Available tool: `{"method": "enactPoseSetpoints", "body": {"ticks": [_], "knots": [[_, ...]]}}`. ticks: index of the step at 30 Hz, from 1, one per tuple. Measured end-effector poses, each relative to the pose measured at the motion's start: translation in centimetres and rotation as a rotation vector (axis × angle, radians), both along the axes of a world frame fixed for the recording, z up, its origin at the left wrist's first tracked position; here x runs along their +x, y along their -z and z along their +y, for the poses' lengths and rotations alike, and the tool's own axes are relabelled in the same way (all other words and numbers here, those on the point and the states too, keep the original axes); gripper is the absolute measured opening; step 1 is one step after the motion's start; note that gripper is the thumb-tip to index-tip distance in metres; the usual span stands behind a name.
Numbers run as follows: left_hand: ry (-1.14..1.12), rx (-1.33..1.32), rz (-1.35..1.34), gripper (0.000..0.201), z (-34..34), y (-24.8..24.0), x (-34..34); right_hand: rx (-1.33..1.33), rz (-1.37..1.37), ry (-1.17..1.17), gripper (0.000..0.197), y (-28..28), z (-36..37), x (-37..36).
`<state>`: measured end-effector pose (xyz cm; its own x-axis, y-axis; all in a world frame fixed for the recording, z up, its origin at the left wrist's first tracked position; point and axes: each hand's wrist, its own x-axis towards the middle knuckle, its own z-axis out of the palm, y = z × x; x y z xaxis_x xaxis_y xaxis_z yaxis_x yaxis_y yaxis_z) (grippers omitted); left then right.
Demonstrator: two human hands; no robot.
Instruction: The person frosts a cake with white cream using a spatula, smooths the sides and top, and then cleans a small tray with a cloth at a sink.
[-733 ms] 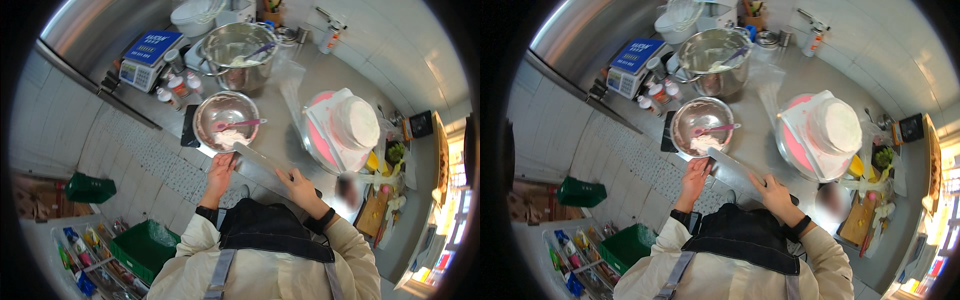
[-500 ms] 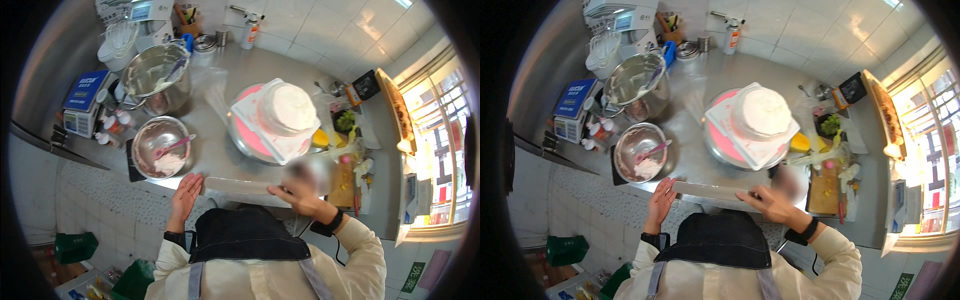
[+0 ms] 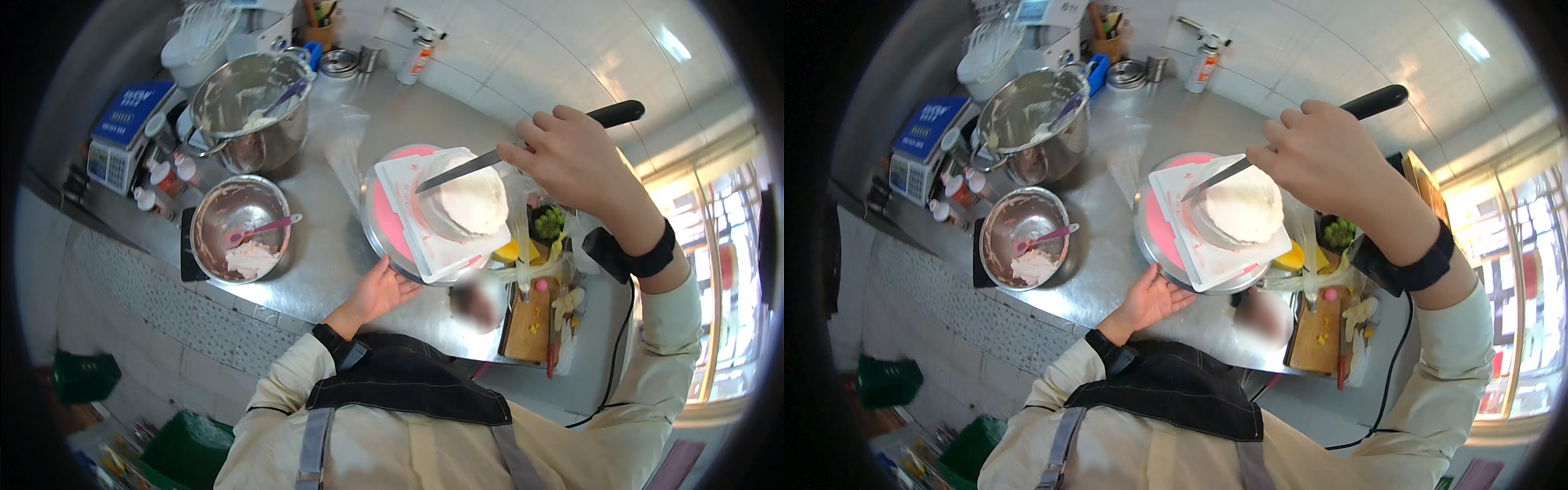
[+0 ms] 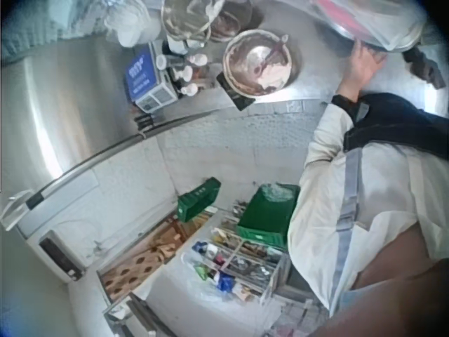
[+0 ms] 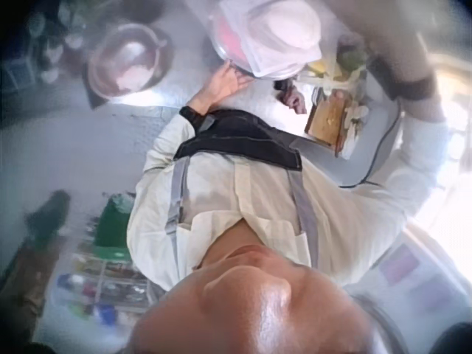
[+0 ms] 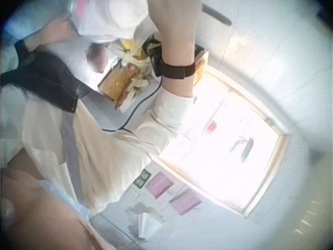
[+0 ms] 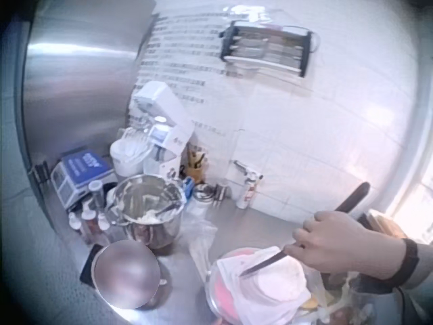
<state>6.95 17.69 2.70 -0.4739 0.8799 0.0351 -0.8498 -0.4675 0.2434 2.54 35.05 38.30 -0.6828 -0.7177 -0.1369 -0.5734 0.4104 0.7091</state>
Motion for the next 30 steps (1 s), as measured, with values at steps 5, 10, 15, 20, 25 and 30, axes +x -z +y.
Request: {"method": "enactPoseSetpoints", "body": {"ticks": [5,10,15,20,25,30], "knots": [[0.182,0.038,0.168,0.074,-0.2,0.7,0.5,0.094,-0.092,-0.035,0.002,2.4,-1.9,-5.1],[0.226,0.067,0.188,0.079,0.3,2.0,0.5,0.217,-0.259,0.088,0.019,3.3,-3.4,-6.0],[0.192,-0.015,0.192,0.08,-0.4,1.7,0.3,0.237,-0.331,0.041,0.017,2.8,-4.7,-5.4],[0.048,-0.06,0.214,0.079,-2.5,2.4,-1.8,0.27,-0.378,0.015,0.007,2.5,-5.2,-4.0],[-0.232,0.048,0.006,0.072,-3.8,3.1,-3.0,0.28,-0.402,0.015,0.008,2.5,-5.5,-3.0],[-0.166,0.02,-0.171,0.071,-3.5,2.0,-1.0,0.299,-0.415,-0.004,0.01,2.5,-5.4,-1.6]]}}
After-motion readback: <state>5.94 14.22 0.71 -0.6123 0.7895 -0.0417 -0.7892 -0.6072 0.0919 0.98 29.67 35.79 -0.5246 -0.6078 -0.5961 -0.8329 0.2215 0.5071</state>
